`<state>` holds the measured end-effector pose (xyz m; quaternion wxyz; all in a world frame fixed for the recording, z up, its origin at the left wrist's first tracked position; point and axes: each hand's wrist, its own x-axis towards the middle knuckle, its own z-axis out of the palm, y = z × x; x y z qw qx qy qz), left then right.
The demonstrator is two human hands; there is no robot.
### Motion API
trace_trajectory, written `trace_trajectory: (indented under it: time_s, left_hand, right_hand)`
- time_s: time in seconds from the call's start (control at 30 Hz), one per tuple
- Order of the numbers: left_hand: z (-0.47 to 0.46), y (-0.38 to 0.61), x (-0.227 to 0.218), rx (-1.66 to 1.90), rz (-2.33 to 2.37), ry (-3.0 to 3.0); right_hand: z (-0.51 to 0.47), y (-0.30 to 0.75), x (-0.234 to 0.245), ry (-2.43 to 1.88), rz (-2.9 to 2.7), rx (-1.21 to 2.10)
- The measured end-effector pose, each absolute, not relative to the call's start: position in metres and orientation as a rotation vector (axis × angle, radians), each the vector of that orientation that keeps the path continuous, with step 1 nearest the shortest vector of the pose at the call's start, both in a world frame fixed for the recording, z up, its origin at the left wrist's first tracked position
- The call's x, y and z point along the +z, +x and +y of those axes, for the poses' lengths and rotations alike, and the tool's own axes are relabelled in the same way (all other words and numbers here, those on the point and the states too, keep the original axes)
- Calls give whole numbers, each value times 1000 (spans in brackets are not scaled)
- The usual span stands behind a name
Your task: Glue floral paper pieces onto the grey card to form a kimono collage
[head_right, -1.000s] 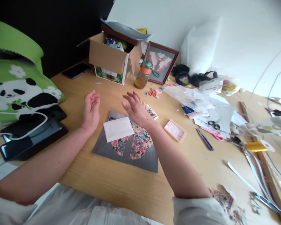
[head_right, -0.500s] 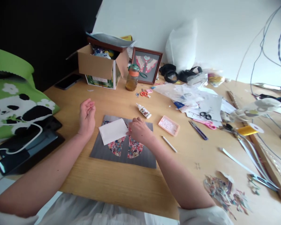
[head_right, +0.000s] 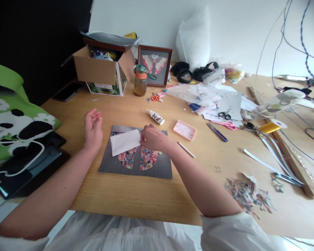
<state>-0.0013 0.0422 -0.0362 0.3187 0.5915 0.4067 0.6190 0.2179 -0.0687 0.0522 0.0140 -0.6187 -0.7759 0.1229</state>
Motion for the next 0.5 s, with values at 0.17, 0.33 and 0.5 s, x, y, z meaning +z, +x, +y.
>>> trace_trajectory:
  time_s: [0.17, 0.33, 0.5]
  left_hand:
    - [45, -1, -40, 1628, 1079, 1575]
    - [46, 0, -43, 1608, 1076, 1571]
    - [45, 1, -42, 1616, 1070, 1566]
  right_hand:
    - [-98, 254, 52, -1878, -2484, 598]
    - [-118, 271, 58, -1880, -2317, 399]
    - [-99, 224, 71, -1633, -1874, -74]
